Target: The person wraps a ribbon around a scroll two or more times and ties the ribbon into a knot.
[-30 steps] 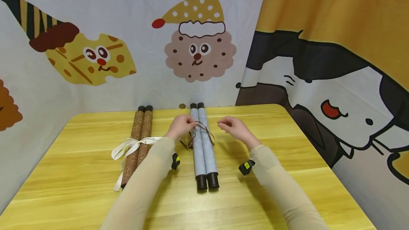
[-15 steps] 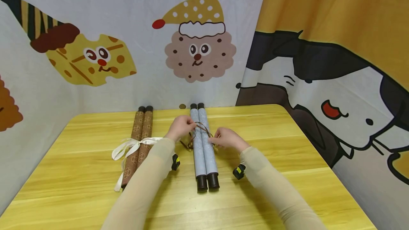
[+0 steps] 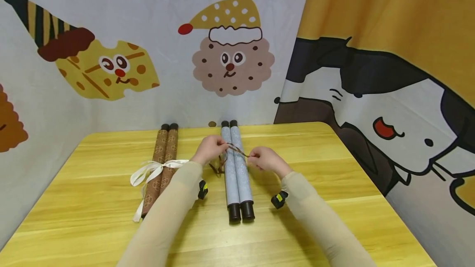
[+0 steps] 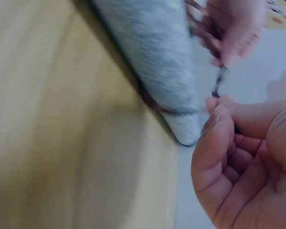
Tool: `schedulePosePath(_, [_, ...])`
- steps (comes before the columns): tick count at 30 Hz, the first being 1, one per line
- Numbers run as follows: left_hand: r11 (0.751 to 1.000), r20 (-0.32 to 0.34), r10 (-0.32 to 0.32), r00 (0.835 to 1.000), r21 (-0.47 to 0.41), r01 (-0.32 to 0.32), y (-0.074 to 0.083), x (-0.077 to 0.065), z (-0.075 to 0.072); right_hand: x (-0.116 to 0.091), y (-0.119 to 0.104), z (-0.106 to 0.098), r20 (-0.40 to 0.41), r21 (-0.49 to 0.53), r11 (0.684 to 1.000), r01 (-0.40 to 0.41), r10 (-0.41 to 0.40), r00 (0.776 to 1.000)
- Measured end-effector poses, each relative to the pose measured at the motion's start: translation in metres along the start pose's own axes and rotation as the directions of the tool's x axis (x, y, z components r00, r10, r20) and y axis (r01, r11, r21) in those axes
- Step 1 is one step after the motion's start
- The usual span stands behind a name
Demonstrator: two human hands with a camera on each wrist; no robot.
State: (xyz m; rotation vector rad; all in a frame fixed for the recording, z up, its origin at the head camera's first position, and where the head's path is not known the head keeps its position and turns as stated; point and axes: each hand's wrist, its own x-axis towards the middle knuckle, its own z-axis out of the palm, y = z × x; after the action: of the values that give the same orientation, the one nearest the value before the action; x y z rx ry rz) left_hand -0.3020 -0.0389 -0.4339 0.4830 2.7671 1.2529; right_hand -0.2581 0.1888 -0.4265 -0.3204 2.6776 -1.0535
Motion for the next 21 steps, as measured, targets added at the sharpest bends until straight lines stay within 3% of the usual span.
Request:
schedulePosePath(8, [0.999,0.055,0.046,0.997,-0.010,-0.045,-0.001,-0.003,-0.008,-0.014,0.009,-0.033,-0.064,0.148,0.985,0.092,-0.083,0.994])
schedulePosePath(14, [0.993,0.090,0.111,0.990,0.018,-0.113,0.001,-0.004,-0.010,-0.026,0.011,-0.047,-0.076,0.129,0.983,0.133,-0.124,0.989])
schedulePosePath(21, [0.992,0.112,0.124,0.986,-0.021,-0.123,0.011,-0.011,-0.018,-0.039,0.008,-0.066,-0.138,0.135,0.968,0.211,-0.192,0.972])
